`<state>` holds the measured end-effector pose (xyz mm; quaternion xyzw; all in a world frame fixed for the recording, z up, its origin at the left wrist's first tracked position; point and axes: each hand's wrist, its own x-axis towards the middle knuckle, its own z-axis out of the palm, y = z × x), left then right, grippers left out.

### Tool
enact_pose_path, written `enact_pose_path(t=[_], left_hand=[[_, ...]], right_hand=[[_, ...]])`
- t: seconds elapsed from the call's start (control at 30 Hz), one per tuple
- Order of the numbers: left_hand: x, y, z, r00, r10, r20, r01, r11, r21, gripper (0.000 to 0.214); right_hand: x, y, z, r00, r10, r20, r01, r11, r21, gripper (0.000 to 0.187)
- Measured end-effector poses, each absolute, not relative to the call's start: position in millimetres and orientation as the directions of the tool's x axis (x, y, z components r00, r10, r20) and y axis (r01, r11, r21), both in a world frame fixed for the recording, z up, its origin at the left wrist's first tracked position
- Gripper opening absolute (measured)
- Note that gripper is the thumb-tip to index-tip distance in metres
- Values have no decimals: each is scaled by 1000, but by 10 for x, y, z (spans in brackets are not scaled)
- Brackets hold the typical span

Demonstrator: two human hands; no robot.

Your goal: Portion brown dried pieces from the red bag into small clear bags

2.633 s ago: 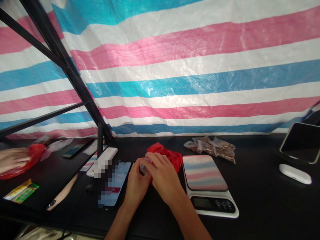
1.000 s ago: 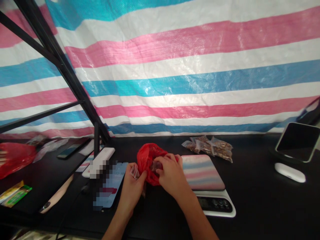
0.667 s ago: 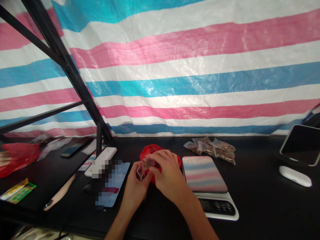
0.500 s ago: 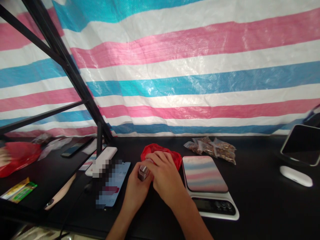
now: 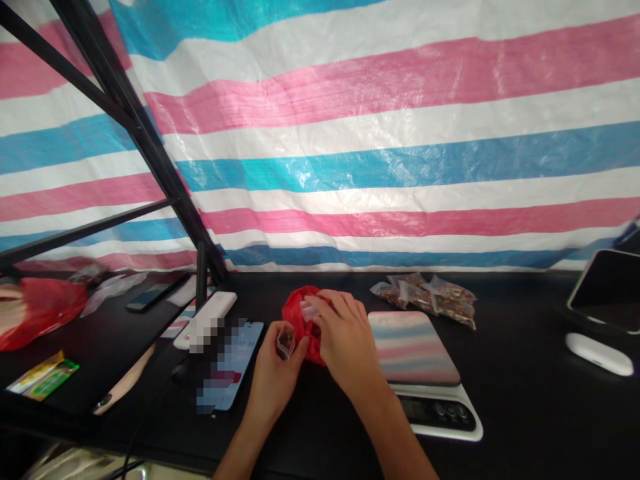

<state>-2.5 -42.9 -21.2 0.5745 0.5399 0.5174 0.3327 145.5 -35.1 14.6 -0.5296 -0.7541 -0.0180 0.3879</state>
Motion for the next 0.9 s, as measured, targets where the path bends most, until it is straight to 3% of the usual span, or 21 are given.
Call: enact_pose_path(t=[0.17, 0.4, 0.53, 0.67, 0.9], left_hand=[[-41, -421, -230, -185, 928, 322, 262, -269, 927, 19], [-43, -414, -217, -330, 853, 405, 322, -302, 897, 21], [-35, -411, -258, -223, 922, 315, 342, -229, 912, 19], [-11, -389, -275, -116, 975, 190, 210, -163, 964, 20], [-12, -355, -297, -177, 983, 50, 17, -48, 999, 19]], right_hand=[[1607, -278, 13, -97, 882, 461, 901, 275, -336, 40], [1589, -157, 18, -151, 905, 399, 914, 281, -292, 55], [1566, -84, 15, -181, 921, 345, 907, 292, -304, 52], [1535, -83, -41, -253, 913, 320, 851, 367, -375, 49], [1585, -168, -13, -331, 894, 303, 787, 439, -433, 50]])
